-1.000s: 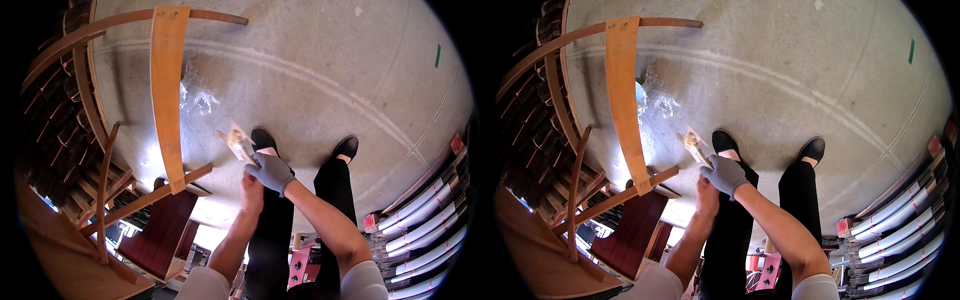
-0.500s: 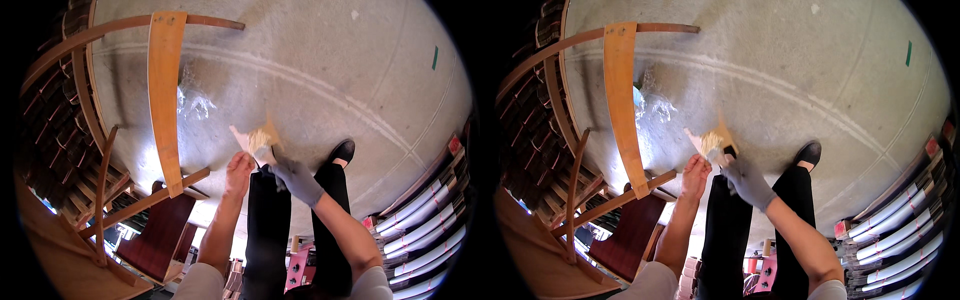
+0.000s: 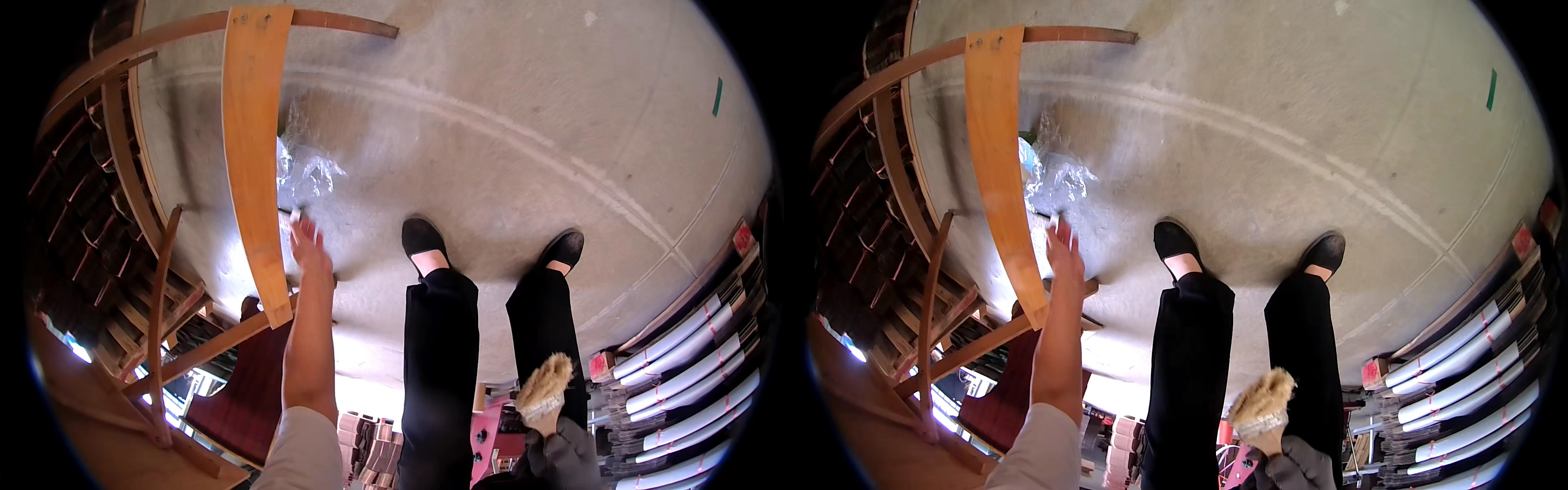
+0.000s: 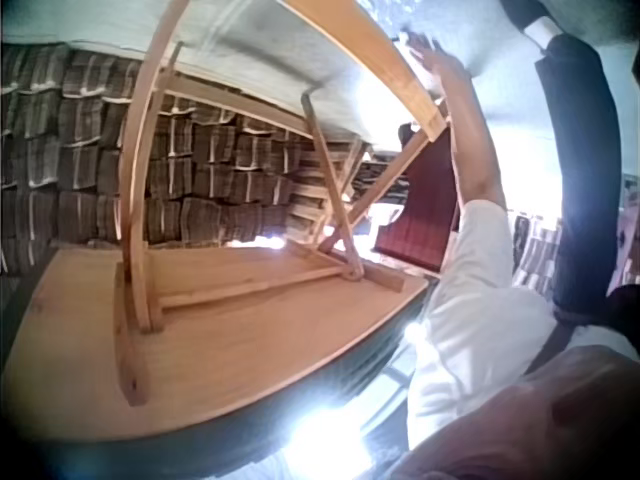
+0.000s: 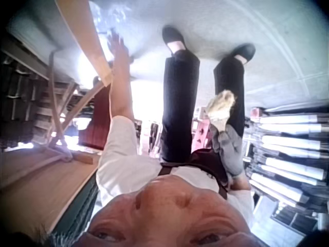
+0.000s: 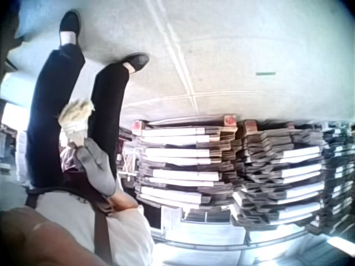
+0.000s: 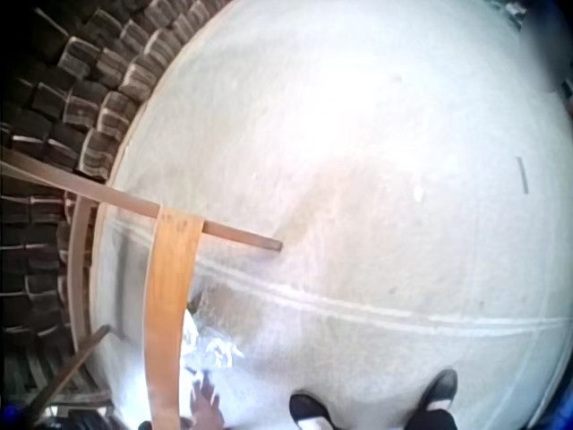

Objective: The person aligns thin wooden slats on a large cardboard sheet. Then they use a brush to apply white glue from a small container onto the slats, spreading it across the surface.

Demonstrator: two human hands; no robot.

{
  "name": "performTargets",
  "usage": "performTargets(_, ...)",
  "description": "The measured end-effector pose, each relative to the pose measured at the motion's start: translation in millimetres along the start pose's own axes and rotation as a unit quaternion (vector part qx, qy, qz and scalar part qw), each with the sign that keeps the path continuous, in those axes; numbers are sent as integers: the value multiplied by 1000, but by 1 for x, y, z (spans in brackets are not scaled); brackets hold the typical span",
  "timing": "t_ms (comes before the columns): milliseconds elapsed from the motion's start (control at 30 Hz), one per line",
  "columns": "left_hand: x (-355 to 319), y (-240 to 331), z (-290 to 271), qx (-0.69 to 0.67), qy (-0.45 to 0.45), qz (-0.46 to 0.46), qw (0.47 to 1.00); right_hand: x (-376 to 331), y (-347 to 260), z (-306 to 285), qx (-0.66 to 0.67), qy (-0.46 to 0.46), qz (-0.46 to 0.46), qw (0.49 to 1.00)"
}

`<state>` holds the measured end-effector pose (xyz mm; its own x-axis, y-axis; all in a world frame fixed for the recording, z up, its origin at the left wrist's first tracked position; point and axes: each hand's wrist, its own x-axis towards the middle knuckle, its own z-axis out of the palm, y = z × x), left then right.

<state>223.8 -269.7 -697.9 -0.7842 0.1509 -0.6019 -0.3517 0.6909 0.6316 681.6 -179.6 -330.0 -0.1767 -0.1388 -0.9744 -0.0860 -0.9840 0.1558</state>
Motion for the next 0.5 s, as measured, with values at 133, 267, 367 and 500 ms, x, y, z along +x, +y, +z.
performTargets(133,12,53,74,-249,-61,-29,966,-8,6,21,19,66,-24,997)
performTargets(267,40,55,92,-310,-74,-31,948,2,7,25,-13,58,-27,998)
performTargets(367,46,51,100,-337,-45,-24,940,14,18,21,-40,57,-54,996)
performTargets(500,67,56,90,-306,-41,-17,951,14,20,12,-26,52,-58,997)
